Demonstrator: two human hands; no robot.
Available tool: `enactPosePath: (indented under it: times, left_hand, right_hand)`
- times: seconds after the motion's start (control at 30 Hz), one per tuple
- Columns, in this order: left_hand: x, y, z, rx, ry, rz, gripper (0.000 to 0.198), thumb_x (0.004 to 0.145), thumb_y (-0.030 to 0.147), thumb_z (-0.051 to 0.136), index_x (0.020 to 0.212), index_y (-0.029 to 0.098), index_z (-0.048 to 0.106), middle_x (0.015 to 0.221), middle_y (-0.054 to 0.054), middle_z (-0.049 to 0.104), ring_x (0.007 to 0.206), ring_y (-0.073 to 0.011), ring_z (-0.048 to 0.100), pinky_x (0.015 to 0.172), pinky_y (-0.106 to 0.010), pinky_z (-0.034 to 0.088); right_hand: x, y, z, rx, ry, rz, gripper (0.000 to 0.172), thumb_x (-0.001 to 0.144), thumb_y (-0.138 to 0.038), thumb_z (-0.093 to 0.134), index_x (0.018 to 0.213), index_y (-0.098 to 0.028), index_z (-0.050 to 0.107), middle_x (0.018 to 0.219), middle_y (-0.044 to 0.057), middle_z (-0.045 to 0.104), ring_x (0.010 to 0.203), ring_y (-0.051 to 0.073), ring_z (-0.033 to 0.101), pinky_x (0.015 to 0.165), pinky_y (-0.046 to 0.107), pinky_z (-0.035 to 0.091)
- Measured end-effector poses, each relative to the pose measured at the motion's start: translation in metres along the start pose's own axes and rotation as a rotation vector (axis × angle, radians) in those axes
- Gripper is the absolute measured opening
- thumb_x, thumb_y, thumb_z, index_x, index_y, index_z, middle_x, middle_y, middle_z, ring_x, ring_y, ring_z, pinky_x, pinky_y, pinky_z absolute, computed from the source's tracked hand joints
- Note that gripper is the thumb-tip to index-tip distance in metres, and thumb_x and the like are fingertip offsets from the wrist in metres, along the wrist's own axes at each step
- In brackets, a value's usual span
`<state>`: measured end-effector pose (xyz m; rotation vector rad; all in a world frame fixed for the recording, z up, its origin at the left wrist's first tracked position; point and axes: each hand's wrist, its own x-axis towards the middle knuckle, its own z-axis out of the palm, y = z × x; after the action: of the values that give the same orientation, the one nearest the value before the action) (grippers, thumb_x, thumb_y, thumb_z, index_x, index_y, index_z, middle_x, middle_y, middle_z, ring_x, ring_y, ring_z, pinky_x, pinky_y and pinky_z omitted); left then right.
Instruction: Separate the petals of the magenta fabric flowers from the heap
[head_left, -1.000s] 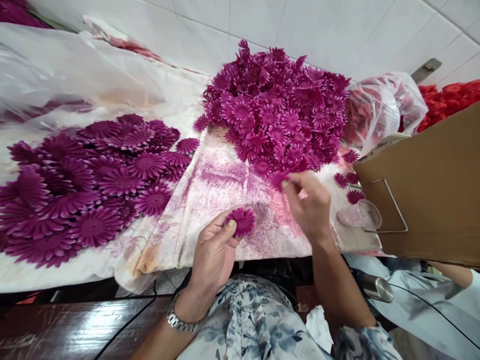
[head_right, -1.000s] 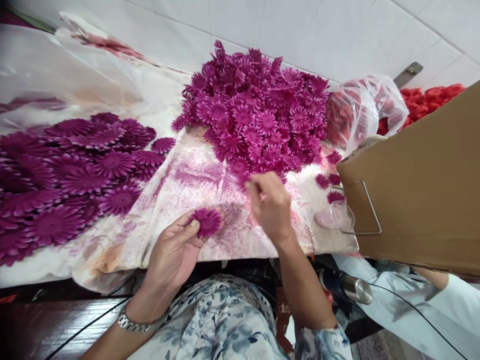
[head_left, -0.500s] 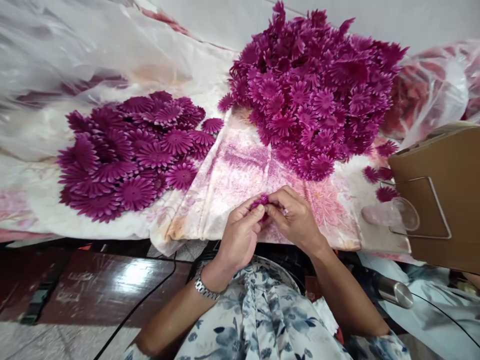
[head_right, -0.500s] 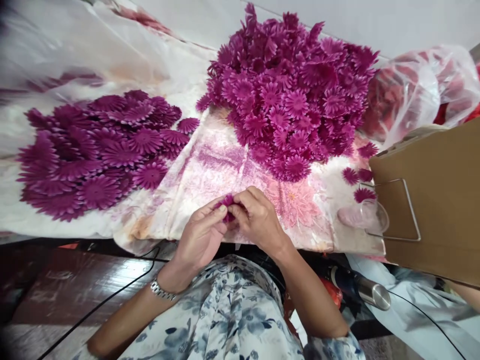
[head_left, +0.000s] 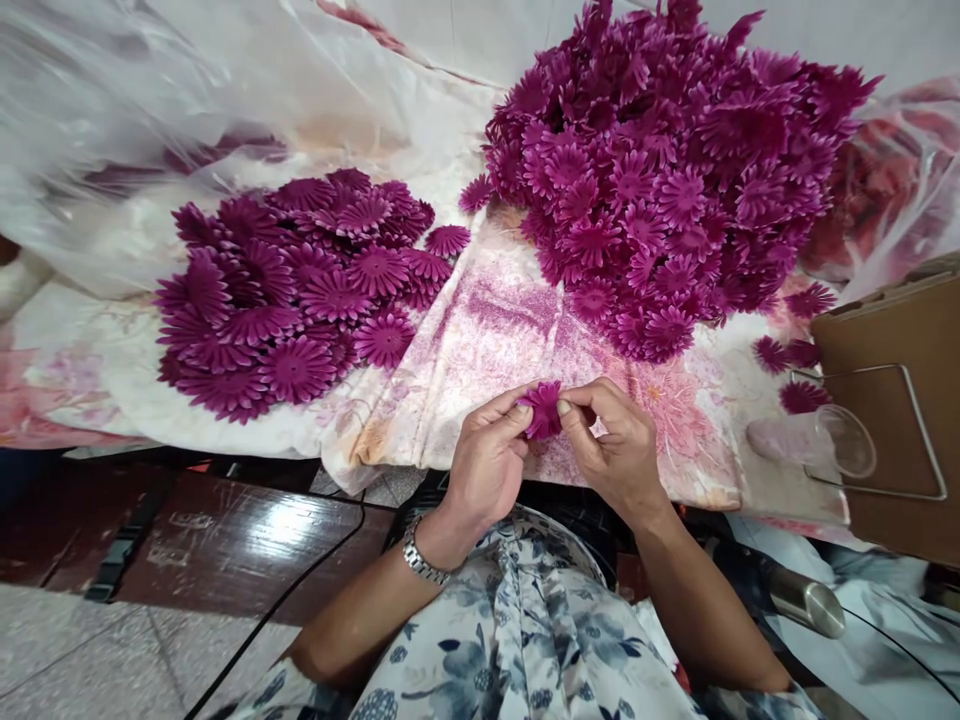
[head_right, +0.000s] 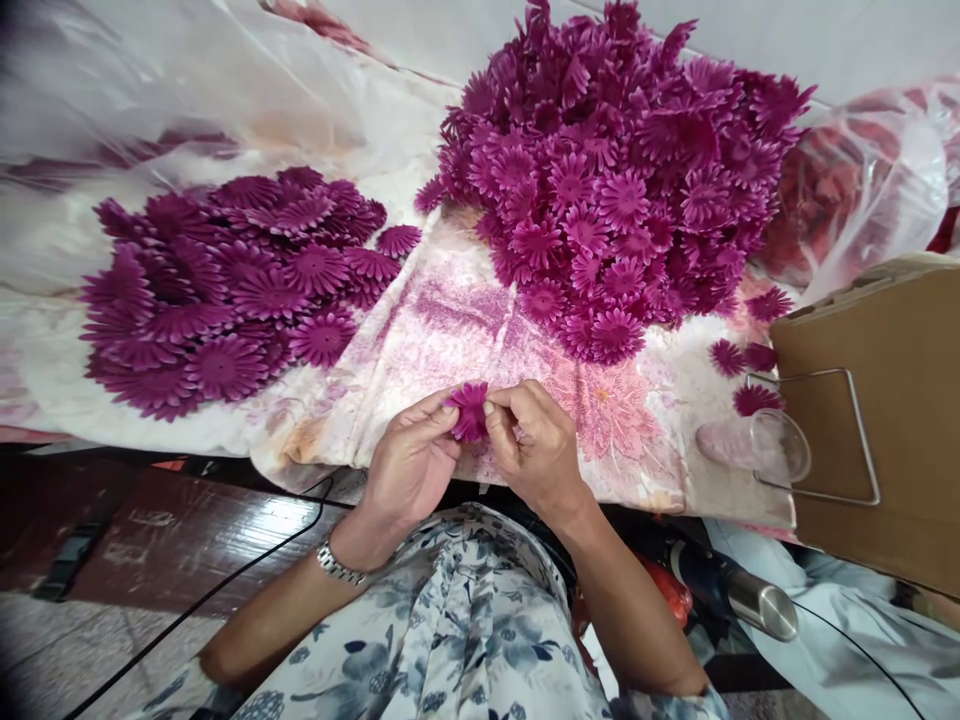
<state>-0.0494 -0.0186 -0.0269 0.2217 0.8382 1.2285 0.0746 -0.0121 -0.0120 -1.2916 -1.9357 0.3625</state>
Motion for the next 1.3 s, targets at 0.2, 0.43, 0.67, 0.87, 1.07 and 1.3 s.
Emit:
enactPosePath:
  times: [0.2,0.43,0.67,0.87,1.07,1.3]
  left_hand:
    - [-0.002,-0.001,0.001,0.065,-0.033,0.074,0.014,0.064,0.015,0.072,0.078,0.018,0.074,0.071,0.001,0.070,0.066,-0.0073,0.057,0.066,-0.018,0.043]
    - [-0.003,-0.004,0.001,0.120,-0.005,0.011,0.020,0.059,0.023,0.076,0.078,0.015,0.076,0.066,-0.003,0.070,0.061,-0.0085,0.055,0.060,-0.020,0.042]
    - [0.001,0.000,-0.002,0.097,0.019,0.075,0.020,0.057,0.028,0.079,0.071,0.015,0.074,0.063,-0.003,0.069,0.058,-0.0115,0.058,0.056,-0.022,0.045]
    - [0.003,0.006,0.001,-0.002,0.039,-0.015,0.011,0.065,0.021,0.073,0.073,0.014,0.070,0.073,-0.004,0.072,0.067,-0.0142,0.065,0.065,-0.027,0.055]
    - [0.002,0.005,0.006,-0.139,0.075,-0.119,0.011,0.076,0.014,0.058,0.070,0.012,0.066,0.073,-0.004,0.072,0.074,-0.0207,0.069,0.075,-0.043,0.058]
    - [0.002,0.009,0.015,-0.172,0.026,-0.187,0.026,0.083,0.018,0.045,0.074,0.010,0.068,0.075,-0.009,0.072,0.075,-0.0229,0.070,0.070,-0.037,0.058]
  right_hand:
    - [0.000,0.000,-0.003,0.008,-0.079,0.027,0.008,0.082,-0.021,0.060,0.088,-0.017,0.059,0.073,0.002,0.058,0.067,0.012,0.054,0.061,0.025,0.045]
    - [-0.004,0.008,0.001,-0.014,-0.055,-0.044,0.010,0.085,-0.017,0.054,0.075,-0.017,0.054,0.065,0.000,0.053,0.060,0.011,0.050,0.057,0.023,0.041]
    - [0.004,0.017,-0.014,-0.121,0.064,-0.052,0.017,0.088,-0.014,0.047,0.072,-0.018,0.053,0.061,-0.001,0.051,0.056,0.010,0.049,0.054,0.022,0.039]
    - [0.044,0.070,-0.054,-0.623,0.295,0.017,0.021,0.087,-0.025,0.050,0.101,-0.015,0.061,0.091,0.010,0.062,0.085,0.021,0.055,0.076,0.035,0.044]
    - [0.042,0.094,-0.047,-0.804,0.004,0.129,0.025,0.087,-0.026,0.048,0.104,-0.017,0.064,0.097,0.012,0.063,0.094,0.025,0.051,0.083,0.041,0.041]
    - [0.038,0.069,-0.060,-0.550,0.187,0.006,0.022,0.088,-0.024,0.048,0.102,-0.020,0.065,0.098,0.009,0.065,0.095,0.021,0.057,0.086,0.039,0.044]
